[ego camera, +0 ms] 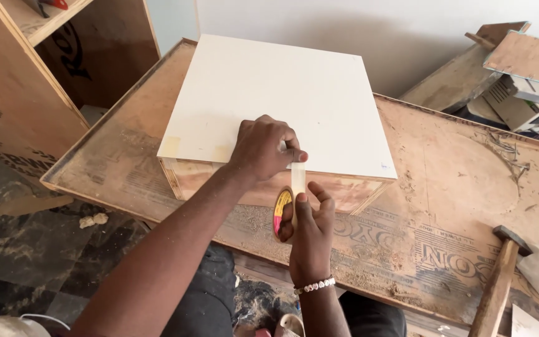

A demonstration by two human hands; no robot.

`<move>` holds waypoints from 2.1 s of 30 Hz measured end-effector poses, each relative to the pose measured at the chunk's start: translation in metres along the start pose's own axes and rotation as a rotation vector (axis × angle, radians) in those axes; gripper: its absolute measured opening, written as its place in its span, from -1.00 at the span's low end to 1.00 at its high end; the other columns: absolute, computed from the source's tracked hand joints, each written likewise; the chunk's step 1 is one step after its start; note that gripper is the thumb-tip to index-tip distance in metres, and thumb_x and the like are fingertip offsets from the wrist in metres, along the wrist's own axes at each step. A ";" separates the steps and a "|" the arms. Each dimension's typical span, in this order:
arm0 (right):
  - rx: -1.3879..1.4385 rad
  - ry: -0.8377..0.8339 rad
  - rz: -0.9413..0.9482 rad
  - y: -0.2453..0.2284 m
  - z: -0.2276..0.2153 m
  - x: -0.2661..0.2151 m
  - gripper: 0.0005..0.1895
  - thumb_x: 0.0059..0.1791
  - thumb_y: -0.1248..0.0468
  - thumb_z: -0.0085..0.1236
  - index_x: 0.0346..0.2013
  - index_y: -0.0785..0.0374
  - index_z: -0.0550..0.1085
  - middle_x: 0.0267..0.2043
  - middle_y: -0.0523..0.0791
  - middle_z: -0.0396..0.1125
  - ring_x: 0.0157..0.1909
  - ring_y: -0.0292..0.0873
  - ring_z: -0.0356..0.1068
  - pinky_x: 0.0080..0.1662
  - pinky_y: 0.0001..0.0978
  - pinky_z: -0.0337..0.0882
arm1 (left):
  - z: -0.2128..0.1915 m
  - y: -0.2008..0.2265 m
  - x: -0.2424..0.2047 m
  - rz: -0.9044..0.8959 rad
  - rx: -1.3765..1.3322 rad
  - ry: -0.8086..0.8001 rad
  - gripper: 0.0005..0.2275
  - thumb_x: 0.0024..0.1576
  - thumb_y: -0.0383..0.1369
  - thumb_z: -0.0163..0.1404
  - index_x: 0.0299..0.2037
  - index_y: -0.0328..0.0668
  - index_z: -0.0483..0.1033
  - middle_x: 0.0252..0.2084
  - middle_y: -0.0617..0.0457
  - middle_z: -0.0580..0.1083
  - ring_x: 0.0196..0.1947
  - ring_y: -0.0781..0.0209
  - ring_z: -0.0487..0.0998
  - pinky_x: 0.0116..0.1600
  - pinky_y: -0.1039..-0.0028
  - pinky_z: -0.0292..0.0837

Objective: The recorder is applying white laminate to a wooden box or drawer using tape to hold it in place.

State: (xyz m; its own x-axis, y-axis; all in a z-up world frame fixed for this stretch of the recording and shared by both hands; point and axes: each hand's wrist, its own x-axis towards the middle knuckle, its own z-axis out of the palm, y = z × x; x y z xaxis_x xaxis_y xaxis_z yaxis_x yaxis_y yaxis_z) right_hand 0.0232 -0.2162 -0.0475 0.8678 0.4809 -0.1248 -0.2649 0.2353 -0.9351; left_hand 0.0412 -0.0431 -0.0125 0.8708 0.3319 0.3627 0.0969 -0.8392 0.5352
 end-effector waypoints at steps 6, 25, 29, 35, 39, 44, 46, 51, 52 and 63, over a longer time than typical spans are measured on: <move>-0.019 0.050 0.057 0.018 -0.004 0.012 -0.64 0.12 0.20 -0.05 0.17 0.28 0.24 -0.58 -0.20 0.25 -0.66 -0.38 0.13 -0.62 -0.54 0.12 | 0.014 -0.018 0.002 0.119 -0.008 0.126 -0.76 -0.10 -0.10 0.36 -0.53 0.01 0.62 -0.18 0.06 0.54 -0.08 0.11 0.48 0.09 0.11 0.25; -0.124 0.111 0.220 0.017 0.006 0.040 -0.82 0.12 0.13 -0.04 -0.20 0.16 0.41 -0.65 -0.20 0.25 -0.74 -0.39 0.08 -0.67 -0.53 0.06 | 0.007 0.006 -0.018 0.305 0.299 0.017 -0.64 -0.10 -0.16 0.33 -0.21 0.00 0.45 -0.10 0.11 0.45 0.02 0.17 0.42 0.16 0.16 0.21; -0.130 0.124 0.190 0.027 0.003 0.048 -0.85 0.12 0.19 -0.02 -0.22 0.20 0.41 -0.62 -0.18 0.30 -0.73 -0.40 0.10 -0.66 -0.53 0.08 | 0.012 0.005 -0.017 0.302 0.379 0.007 -0.59 -0.12 -0.18 0.36 -0.15 0.02 0.42 -0.07 0.11 0.39 0.04 0.14 0.38 0.12 0.12 0.19; -0.554 0.146 -0.206 0.073 0.000 0.038 -0.82 0.16 0.23 -0.08 -0.26 0.26 0.39 -0.62 -0.16 0.34 -0.69 -0.38 0.23 -0.65 -0.52 0.22 | 0.026 -0.003 -0.020 0.399 0.466 0.102 -0.50 -0.13 -0.16 0.37 -0.05 -0.06 0.43 0.00 -0.01 0.41 0.01 0.06 0.39 0.05 0.11 0.27; -0.611 0.139 -0.032 0.060 -0.009 -0.002 -0.82 0.15 0.21 -0.04 -0.19 0.28 0.40 -0.58 -0.09 0.44 -0.64 -0.33 0.32 -0.54 -0.51 0.29 | 0.022 -0.002 -0.020 0.393 0.473 0.084 -0.45 -0.19 -0.11 0.39 -0.05 -0.08 0.44 0.00 -0.05 0.42 0.01 0.02 0.39 0.02 0.13 0.29; -0.342 -0.072 -0.190 0.029 -0.060 0.000 -0.38 0.06 0.34 -0.04 0.37 0.17 -0.03 -0.29 -0.02 0.53 -0.49 -0.28 0.44 -0.44 -0.46 0.52 | 0.001 0.026 -0.010 0.152 0.259 -0.087 -0.52 -0.10 0.06 0.32 -0.16 -0.04 0.49 -0.07 0.02 0.47 0.04 0.06 0.39 0.15 0.14 0.19; -0.231 -0.175 -0.208 0.001 -0.063 -0.003 -0.08 0.02 0.37 -0.04 0.53 0.07 -0.33 -0.22 0.04 0.54 -0.46 -0.24 0.46 -0.41 -0.43 0.55 | 0.001 0.031 -0.003 0.058 0.149 -0.132 -0.56 -0.01 0.11 0.27 -0.20 -0.02 0.53 -0.09 0.06 0.49 0.07 0.08 0.38 0.21 0.14 0.14; -0.130 -0.216 -0.189 -0.036 -0.054 -0.005 -0.03 0.07 0.34 -0.04 0.50 0.07 -0.50 -0.23 0.14 0.52 -0.43 -0.16 0.52 -0.36 -0.33 0.57 | 0.004 0.043 0.007 0.144 -0.118 -0.300 -0.65 -0.13 0.04 0.36 -0.47 -0.06 0.70 0.11 0.05 0.53 0.20 0.06 0.33 0.26 -0.02 -0.01; -0.127 -0.214 -0.189 -0.033 -0.058 -0.003 -0.03 0.07 0.34 -0.04 0.50 0.07 -0.50 -0.23 0.14 0.52 -0.43 -0.16 0.52 -0.36 -0.33 0.57 | 0.005 0.045 0.010 0.145 -0.116 -0.303 -0.65 -0.13 0.04 0.36 -0.47 -0.06 0.70 0.11 0.05 0.53 0.20 0.06 0.33 0.26 -0.02 -0.01; 0.205 -0.051 -0.003 -0.017 -0.068 0.020 -0.52 0.14 0.23 -0.11 0.33 0.24 0.10 -0.47 -0.16 0.31 -0.55 -0.37 0.22 -0.50 -0.53 0.24 | 0.048 0.051 0.031 0.156 0.101 -0.044 -0.69 0.09 -0.06 0.19 -0.41 -0.15 0.54 -0.32 0.09 0.54 -0.22 0.19 0.53 -0.07 0.15 0.42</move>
State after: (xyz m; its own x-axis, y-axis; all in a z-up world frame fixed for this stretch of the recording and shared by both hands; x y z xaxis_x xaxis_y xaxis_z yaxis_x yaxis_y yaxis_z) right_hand 0.0740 -0.2683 -0.0570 0.8476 0.5211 -0.1001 -0.3468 0.4012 -0.8478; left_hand 0.0963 -0.0962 -0.0107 0.8993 0.1765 0.4002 0.0047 -0.9188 0.3947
